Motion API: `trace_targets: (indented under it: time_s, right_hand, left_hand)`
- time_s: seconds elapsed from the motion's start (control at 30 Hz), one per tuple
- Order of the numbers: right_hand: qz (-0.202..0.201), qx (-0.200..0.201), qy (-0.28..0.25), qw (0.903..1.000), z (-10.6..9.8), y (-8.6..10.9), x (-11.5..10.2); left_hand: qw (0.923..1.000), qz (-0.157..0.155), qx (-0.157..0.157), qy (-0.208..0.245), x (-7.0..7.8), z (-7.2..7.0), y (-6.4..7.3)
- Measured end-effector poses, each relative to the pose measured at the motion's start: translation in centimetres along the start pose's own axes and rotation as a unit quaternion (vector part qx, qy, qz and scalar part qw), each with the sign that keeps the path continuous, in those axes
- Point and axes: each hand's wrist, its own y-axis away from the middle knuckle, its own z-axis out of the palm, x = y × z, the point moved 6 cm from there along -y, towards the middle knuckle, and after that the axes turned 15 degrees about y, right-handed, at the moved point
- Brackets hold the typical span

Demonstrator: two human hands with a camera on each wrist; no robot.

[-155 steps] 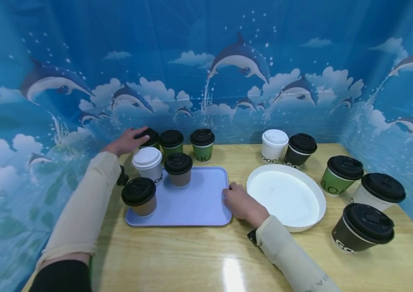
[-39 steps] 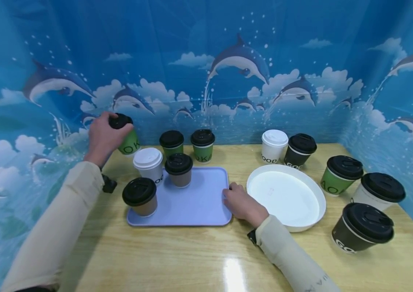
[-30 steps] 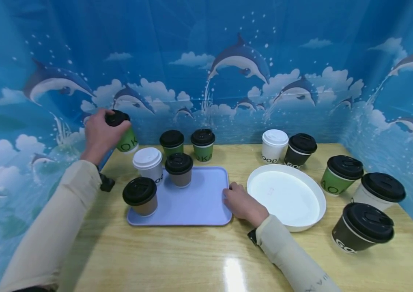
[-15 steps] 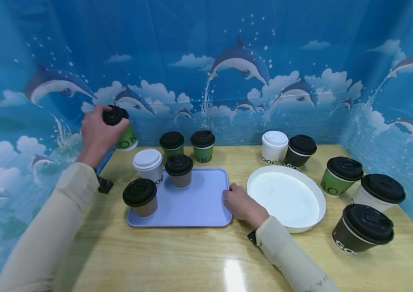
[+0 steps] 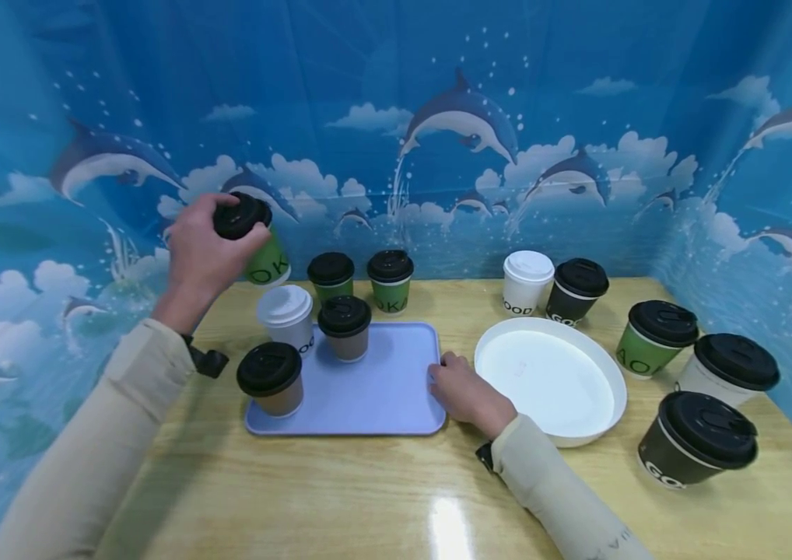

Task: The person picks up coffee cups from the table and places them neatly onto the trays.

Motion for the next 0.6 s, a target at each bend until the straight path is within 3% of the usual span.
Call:
trace_targets:
  time_s: [0.23, 0.6]
  right_hand:
    - [-0.004, 0.004, -0.002, 1.0, -0.1, 0.1, -0.1]
    - [-0.013, 0.016, 0.006, 0.9998, -0.2, 0.2, -0.1]
  left_hand:
    - [0.9997, 0.005, -0.023, 0.003, 1.6, 0.5, 0.9]
    - [0.9977, 0.043, -0.043, 0.029, 3.8, 1.2, 2.0]
